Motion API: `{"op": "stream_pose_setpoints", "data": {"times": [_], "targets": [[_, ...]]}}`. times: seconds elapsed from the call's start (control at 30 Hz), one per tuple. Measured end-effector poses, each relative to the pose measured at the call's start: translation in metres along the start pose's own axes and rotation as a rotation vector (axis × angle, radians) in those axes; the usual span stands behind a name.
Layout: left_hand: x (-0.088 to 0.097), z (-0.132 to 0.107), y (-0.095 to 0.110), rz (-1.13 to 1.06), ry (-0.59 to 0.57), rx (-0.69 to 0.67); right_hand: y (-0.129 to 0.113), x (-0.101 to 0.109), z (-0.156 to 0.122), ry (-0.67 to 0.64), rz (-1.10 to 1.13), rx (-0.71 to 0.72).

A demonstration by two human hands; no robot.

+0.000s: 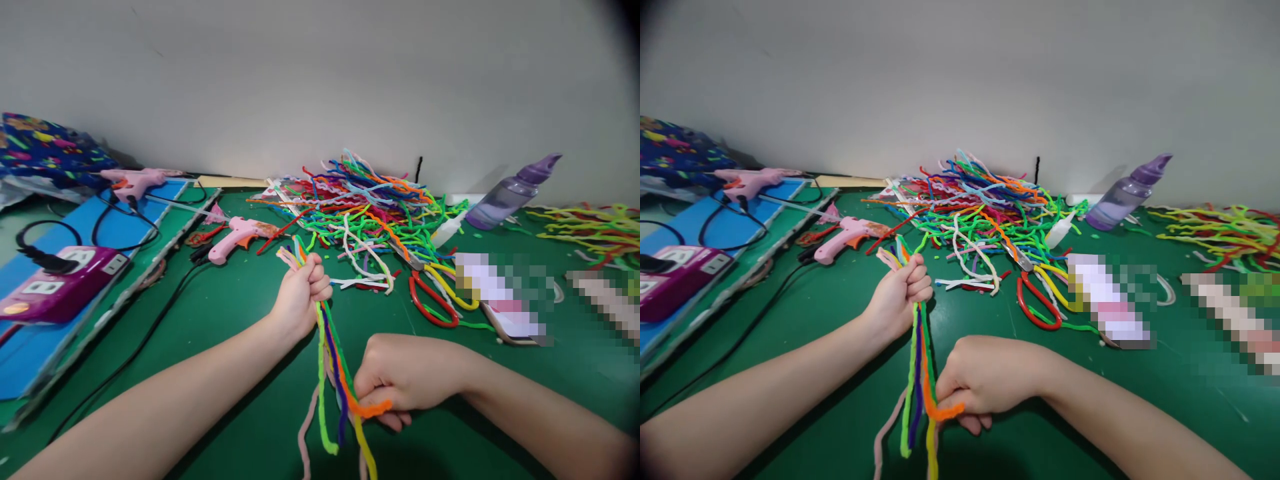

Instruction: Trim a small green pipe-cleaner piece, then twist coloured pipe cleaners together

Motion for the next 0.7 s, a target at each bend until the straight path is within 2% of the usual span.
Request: {"op": "stream_pose_setpoints", "data": {"times": [0.07, 0.13, 0.23, 0.3, 0.33, 0.4, 0.5, 0.53, 0.57, 0.6, 0.7], "targets": [[-0.002, -0.002, -0.004, -0.002, -0.015, 0.038, -0.002, -0.004, 0.002, -0.036, -0.032, 0.018], [-0.007, -0.003, -0.010, -0.003, -0.077, 0.109, -0.005, -0.004, 0.002, -0.019, -0.135, 0.015], [-0.014, -0.005, -0.019, -0.010, -0.184, 0.212, -0.011, 0.004, -0.006, 0.065, -0.315, -0.040], [-0.014, -0.005, -0.022, -0.021, -0.204, 0.246, -0.011, 0.017, -0.020, 0.160, -0.378, -0.124], [-0.014, -0.005, -0.024, -0.030, -0.208, 0.260, -0.010, 0.026, -0.029, 0.237, -0.395, -0.178], [-0.014, -0.006, -0.026, -0.050, -0.218, 0.281, -0.002, 0.053, -0.051, 0.474, -0.457, -0.305], [-0.015, -0.007, -0.027, -0.073, -0.223, 0.288, 0.008, 0.095, -0.098, 1.065, -0.733, -0.508], [-0.016, -0.007, -0.027, -0.073, -0.221, 0.287, 0.012, 0.101, -0.108, 1.193, -0.851, -0.572], [-0.016, -0.007, -0.027, -0.070, -0.219, 0.285, 0.019, 0.106, -0.114, 1.265, -0.944, -0.636], [-0.017, -0.007, -0.027, -0.064, -0.221, 0.284, 0.027, 0.109, -0.116, 1.276, -1.008, -0.686], [-0.019, -0.007, -0.026, -0.046, -0.230, 0.281, 0.049, 0.115, -0.110, 1.164, -1.023, -0.722]]}}
Point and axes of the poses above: each hand's wrist, its own z-axis towards the middle knuckle, its own x-axis out of the back of the hand, y = z × x, the point moved 7 cm from there along z, towards the middle knuckle, and after that the axes turned 10 degrees about -y, right-handed, at the moved point
